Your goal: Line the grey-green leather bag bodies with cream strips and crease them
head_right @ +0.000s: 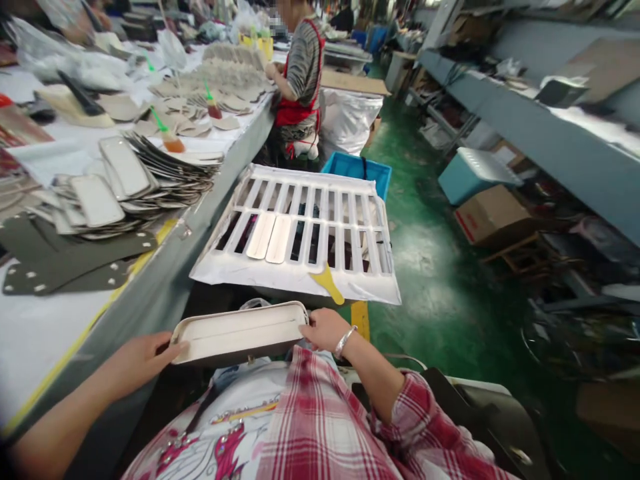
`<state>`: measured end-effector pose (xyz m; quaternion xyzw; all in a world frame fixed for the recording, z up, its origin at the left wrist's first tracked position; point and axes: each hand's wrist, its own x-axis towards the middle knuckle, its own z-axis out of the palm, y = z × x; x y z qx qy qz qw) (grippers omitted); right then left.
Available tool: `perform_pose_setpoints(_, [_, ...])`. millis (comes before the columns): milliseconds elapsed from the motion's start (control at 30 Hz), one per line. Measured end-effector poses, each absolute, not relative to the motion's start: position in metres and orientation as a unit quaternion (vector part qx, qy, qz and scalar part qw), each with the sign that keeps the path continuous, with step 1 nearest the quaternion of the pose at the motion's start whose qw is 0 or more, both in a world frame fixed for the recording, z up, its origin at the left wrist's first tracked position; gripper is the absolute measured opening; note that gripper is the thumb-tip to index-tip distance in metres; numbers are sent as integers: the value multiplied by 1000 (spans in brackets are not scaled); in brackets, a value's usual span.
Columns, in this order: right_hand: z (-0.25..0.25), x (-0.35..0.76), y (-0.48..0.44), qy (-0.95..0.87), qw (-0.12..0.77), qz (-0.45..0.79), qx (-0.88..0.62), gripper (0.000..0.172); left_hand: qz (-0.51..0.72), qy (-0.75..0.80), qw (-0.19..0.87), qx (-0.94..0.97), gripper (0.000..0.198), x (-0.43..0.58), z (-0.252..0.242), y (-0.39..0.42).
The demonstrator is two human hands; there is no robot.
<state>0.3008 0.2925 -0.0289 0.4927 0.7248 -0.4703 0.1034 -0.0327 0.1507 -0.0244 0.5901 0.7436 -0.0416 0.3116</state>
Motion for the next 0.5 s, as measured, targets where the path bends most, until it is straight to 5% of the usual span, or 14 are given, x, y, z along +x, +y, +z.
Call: perform_pose_setpoints(500, [-22,288,280,822,121,-233,505,39,-13,793,267,548,41,-17,-20,149])
